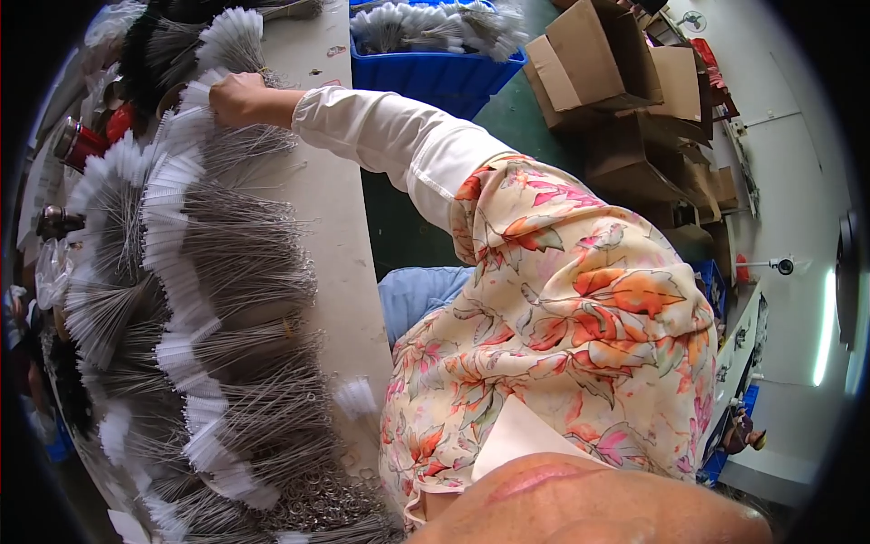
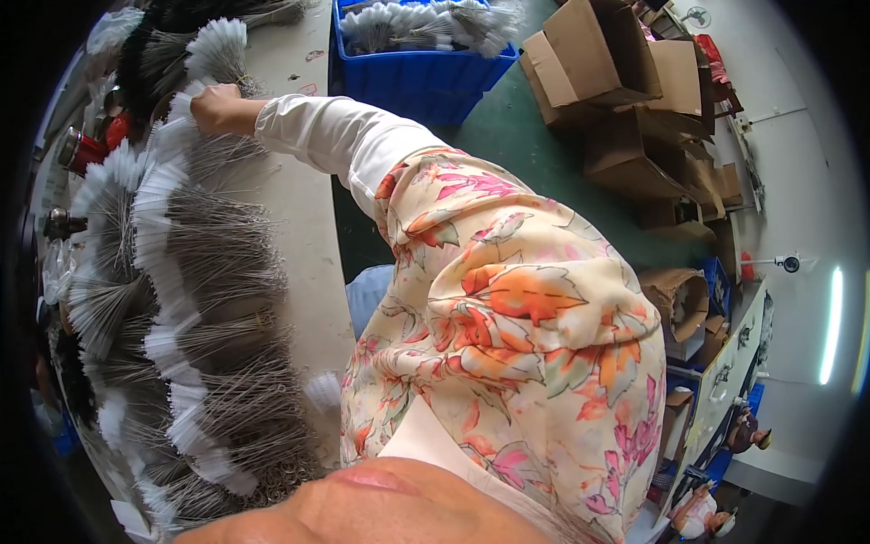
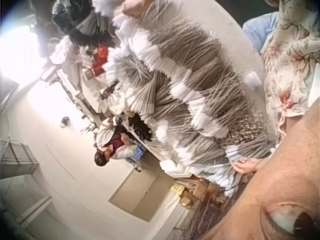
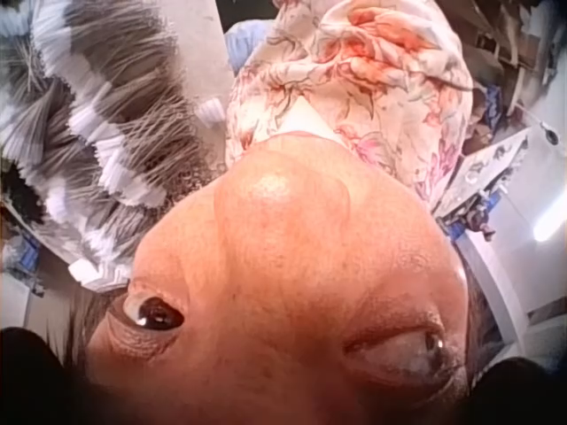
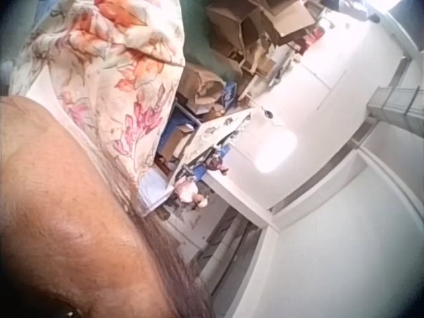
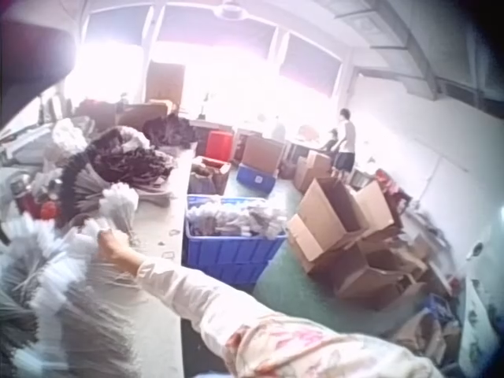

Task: Assembling small white cleaning brushes onto metal split rings.

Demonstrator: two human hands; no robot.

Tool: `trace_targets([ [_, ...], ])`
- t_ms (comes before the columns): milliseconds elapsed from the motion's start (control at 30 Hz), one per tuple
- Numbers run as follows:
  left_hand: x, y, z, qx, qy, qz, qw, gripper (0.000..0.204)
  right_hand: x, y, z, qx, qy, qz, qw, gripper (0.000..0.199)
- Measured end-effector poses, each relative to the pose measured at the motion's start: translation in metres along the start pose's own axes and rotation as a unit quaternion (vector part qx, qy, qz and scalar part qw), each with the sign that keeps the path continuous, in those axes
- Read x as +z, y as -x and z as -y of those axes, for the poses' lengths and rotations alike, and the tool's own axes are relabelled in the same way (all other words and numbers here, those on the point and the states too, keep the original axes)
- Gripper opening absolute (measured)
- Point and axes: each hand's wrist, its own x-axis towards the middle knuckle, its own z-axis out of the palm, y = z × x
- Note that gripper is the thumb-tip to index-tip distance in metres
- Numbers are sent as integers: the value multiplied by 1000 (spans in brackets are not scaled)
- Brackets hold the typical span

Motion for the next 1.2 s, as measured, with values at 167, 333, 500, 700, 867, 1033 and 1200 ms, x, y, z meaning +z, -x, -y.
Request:
trace_targets([
  [167, 3, 7, -13, 0, 21, 0, 1000, 24, 18, -10, -8, 25, -39, -35, 998, 29],
  [333, 5, 13, -29, -4, 38, 1, 999, 25, 17, -23, -4, 61, -75, -30, 995, 23],
  [500, 10, 16, -45, -9, 55, 5, 998, 27, 13, -25, -2, 85, -124, -51, 987, 18],
  [700, 17, 18, -63, -17, 74, 11, 997, 28, -17, -3, 24, -21, -236, -149, 960, 18],
  [867, 28, 14, -78, -16, 97, 21, 995, 30, -33, -2, 29, -106, -377, -250, 886, 21],
  [1033, 34, 18, -95, -20, 114, 20, 993, 32, -82, 41, 57, -133, -461, -253, 840, 22],
  [1200, 49, 18, -117, -17, 138, 30, 990, 33, -104, 69, 69, -146, -580, -187, 779, 20],
])
